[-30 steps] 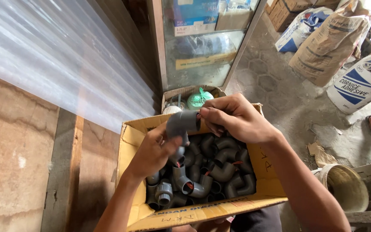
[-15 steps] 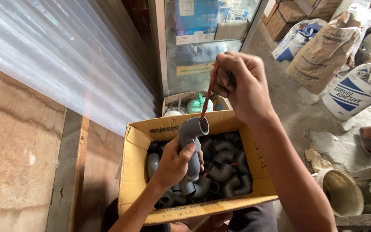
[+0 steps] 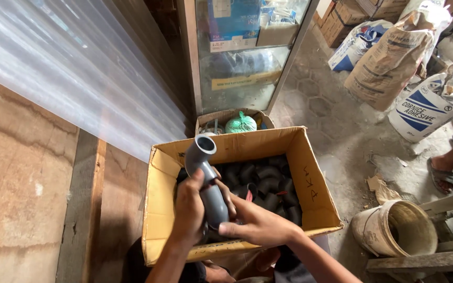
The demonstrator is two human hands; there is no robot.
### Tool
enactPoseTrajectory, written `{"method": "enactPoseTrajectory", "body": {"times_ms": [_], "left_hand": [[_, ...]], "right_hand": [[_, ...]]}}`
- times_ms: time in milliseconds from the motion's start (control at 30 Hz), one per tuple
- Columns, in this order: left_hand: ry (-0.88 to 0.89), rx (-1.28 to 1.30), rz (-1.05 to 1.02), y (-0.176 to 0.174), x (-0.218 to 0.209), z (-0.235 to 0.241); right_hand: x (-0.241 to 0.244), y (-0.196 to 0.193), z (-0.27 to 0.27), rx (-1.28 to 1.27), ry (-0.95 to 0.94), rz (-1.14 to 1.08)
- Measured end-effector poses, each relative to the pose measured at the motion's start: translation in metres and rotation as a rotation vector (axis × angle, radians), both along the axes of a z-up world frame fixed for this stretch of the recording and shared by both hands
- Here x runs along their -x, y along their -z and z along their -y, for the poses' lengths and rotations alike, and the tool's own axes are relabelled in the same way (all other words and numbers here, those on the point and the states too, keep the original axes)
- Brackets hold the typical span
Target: Bundling PVC pipe elbows together using a red plastic string
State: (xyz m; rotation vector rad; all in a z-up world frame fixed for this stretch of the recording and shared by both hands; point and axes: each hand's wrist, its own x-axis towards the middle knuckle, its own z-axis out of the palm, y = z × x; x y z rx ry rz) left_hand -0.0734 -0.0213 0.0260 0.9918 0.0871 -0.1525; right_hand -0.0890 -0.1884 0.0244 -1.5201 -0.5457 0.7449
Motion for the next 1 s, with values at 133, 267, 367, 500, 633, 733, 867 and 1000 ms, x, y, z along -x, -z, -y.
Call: {"method": "enactPoseTrajectory", "body": {"times_ms": [133,267,367,500,633,733,867,1000], "left_hand": [[-0.013,-0.264,0.057,-0.057,-0.016,-0.019],[0.008,-0.731,0.126,-0.046,-0.050,-0.046],[0.255,-1.234,-0.032,-0.019,-0.058,-0.028],[0.521,-1.576,-0.124,0.086,-0.053,-0.007],[0.454,-1.667,-0.087,0.130,-0.060,0.002],[0.439,-1.709,-0.002,0.147,-0.060,0.007],[0.547,-1.798,0.196,0.111,-0.046,0.005],[0.815,-1.249,0.348,0.014,-0.036,0.003]], "right_hand": [[0.008,-0.020,0.018,0.201,0.145,0.254],[0.011,-0.018,0.040,0.041,0.468,0.195],[0.006,-0.011,0.043,-0.084,0.629,0.137],[-0.010,0.008,0.036,-0.333,0.658,0.086],[-0.032,-0.010,0.025,-0.351,0.611,0.156],[-0.050,-0.021,0.017,-0.391,0.593,0.174],[-0.063,-0.032,0.009,-0.499,0.569,0.167],[-0.068,-0.049,-0.002,-0.603,0.529,0.122]]}}
